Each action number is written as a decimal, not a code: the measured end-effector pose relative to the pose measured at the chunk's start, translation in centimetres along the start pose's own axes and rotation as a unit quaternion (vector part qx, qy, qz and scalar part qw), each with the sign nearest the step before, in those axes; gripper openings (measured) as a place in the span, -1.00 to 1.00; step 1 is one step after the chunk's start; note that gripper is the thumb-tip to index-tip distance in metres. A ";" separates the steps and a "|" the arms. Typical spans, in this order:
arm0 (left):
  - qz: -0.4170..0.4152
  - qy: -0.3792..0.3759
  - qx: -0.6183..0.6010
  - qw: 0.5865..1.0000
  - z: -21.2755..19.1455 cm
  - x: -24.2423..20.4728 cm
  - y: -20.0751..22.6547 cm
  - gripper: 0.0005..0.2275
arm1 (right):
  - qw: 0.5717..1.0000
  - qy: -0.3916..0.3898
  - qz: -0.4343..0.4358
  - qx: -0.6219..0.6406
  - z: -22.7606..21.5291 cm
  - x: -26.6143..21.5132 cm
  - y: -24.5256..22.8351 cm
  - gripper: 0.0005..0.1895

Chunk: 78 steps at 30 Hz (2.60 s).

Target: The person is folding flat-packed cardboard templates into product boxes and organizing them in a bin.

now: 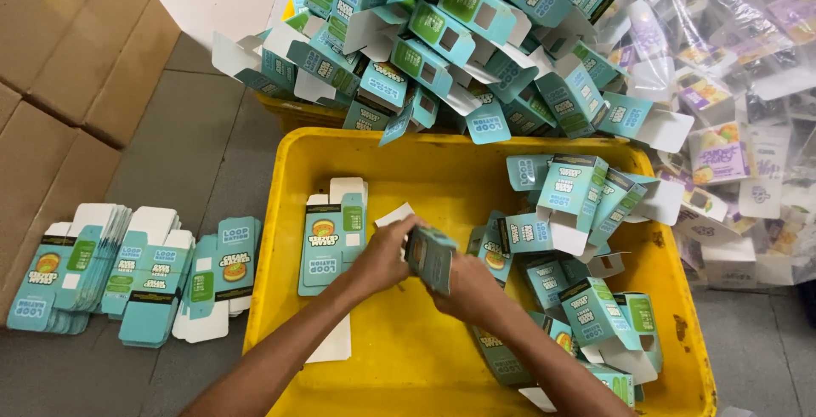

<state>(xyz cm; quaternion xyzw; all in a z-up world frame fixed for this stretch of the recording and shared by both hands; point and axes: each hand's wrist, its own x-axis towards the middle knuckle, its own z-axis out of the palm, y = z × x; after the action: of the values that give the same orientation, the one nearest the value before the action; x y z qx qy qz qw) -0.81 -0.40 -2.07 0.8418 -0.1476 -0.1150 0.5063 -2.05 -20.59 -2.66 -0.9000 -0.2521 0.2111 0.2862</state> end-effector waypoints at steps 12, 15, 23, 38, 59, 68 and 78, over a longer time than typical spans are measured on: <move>0.019 0.074 -0.029 0.997 0.0 0.5 1.4 -0.01 | 0.792 0.570 0.011 -0.217 -13.3 -6.2 2.3 -0.68; 0.045 0.087 0.081 0.992 0.2 0.8 0.1 -0.14 | 0.773 0.580 0.055 -0.252 -20.6 -5.2 3.1 -0.83; 0.012 0.015 0.149 0.989 -0.5 0.7 0.2 -0.44 | 0.731 0.588 -0.128 -0.323 -23.7 -2.6 1.4 -0.74; -0.038 -0.131 0.339 0.931 1.1 0.1 -4.7 -0.63 | 0.935 0.034 0.295 -0.192 -0.7 -7.3 6.2 -0.25; -0.146 0.079 -0.196 0.966 -0.6 0.1 1.3 -0.31 | 0.908 0.265 -0.009 0.323 -3.3 -0.6 -4.4 -0.54; -0.105 0.220 -0.633 0.735 -6.7 0.2 5.1 -0.24 | 0.952 0.303 0.021 0.039 4.1 6.0 3.8 -0.12; -0.131 0.149 -0.750 0.631 -7.1 -0.1 3.5 -0.58 | 0.976 0.137 0.093 -0.144 7.5 7.2 4.9 -0.11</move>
<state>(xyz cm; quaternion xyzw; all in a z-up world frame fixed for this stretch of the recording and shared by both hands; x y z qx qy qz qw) 1.04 3.91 4.31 0.1885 0.1792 -0.1239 0.9576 1.25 -16.87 -13.03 -0.9716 -0.1538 0.0729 0.1644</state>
